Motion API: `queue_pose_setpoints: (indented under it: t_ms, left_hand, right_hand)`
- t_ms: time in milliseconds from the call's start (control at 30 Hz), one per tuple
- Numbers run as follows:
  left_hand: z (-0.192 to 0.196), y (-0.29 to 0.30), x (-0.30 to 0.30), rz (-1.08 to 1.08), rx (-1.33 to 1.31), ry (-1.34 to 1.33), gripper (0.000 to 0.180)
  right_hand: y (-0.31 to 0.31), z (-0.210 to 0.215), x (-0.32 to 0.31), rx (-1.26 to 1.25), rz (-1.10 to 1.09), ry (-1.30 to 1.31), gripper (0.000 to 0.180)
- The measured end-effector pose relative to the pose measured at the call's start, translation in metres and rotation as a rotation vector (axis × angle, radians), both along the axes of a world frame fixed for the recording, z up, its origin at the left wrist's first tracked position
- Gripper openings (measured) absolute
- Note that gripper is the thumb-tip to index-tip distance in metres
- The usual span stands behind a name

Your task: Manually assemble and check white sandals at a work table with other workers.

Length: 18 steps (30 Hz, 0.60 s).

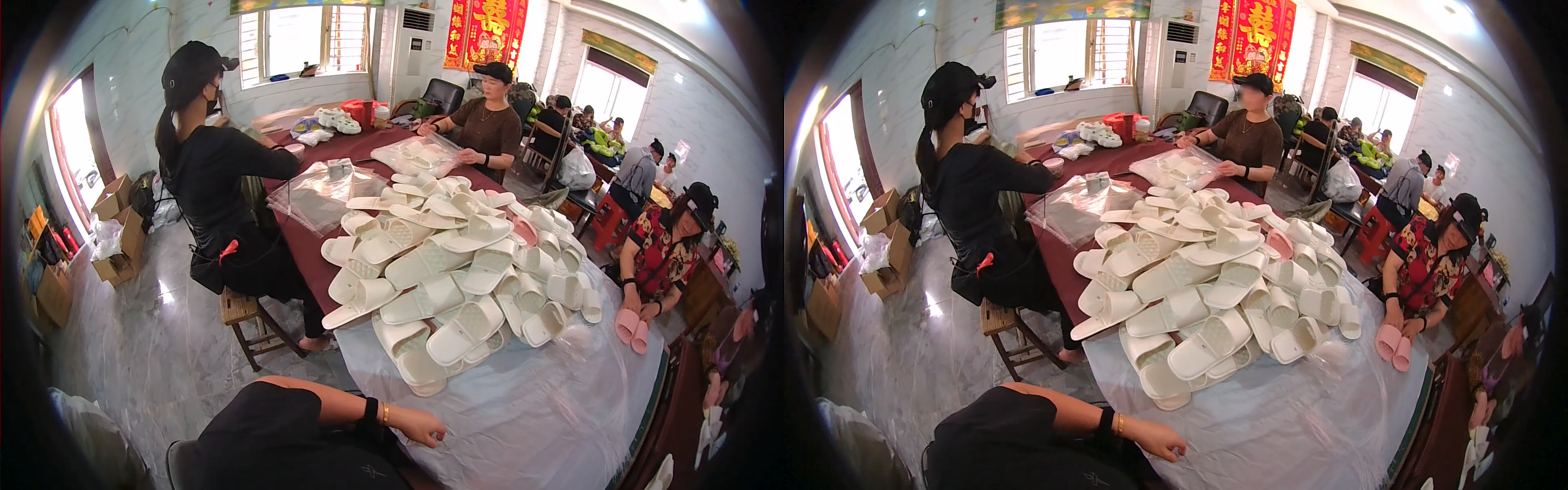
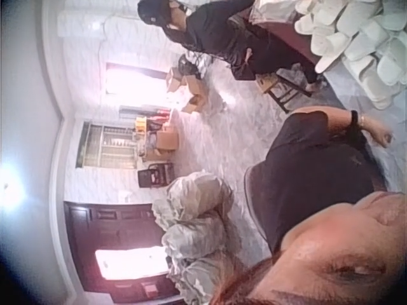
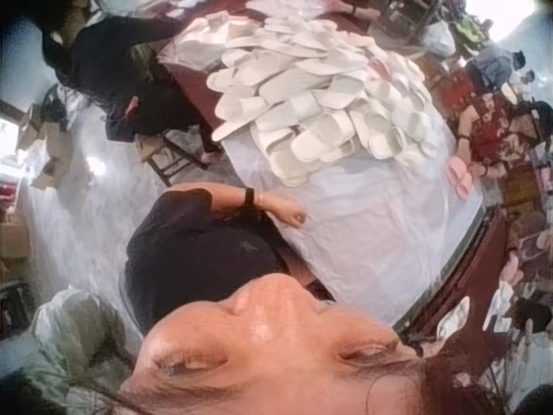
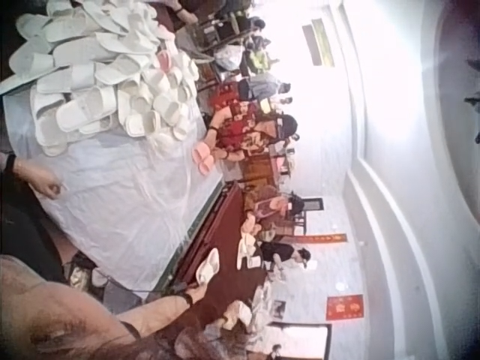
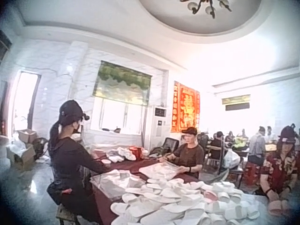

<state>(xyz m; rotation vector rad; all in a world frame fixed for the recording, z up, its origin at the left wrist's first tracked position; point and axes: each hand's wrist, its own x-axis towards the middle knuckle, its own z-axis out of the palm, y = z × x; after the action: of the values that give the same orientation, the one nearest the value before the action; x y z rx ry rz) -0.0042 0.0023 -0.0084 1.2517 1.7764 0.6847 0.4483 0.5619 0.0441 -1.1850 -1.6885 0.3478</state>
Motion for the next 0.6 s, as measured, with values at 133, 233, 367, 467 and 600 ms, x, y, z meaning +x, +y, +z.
queue_pose_setpoints:
  t_ms: [133, 233, 367, 467, 600]
  left_hand:
    - [-0.001, -0.006, 0.000, -0.014, -0.002, 0.004, 0.035]
    - [-0.004, -0.004, 0.004, -0.030, 0.086, 0.005, 0.035]
    - [0.008, 0.010, 0.016, -0.023, 0.212, -0.071, 0.041]
    - [0.024, 0.018, 0.032, 0.022, 0.318, -0.144, 0.053]
    - [0.027, 0.028, 0.054, 0.143, 0.588, -0.216, 0.067]
  right_hand:
    - [-0.034, -0.005, -0.023, -0.206, 0.161, 0.331, 0.019]
    - [-0.066, -0.011, -0.044, -0.547, 0.338, 0.655, 0.016]
    - [-0.132, -0.023, -0.075, -1.003, 0.556, 1.086, 0.019]
    - [-0.238, -0.025, -0.150, -0.832, 0.535, 0.767, 0.020]
    - [-0.338, -0.032, -0.208, -1.255, 0.860, 1.098, 0.028]
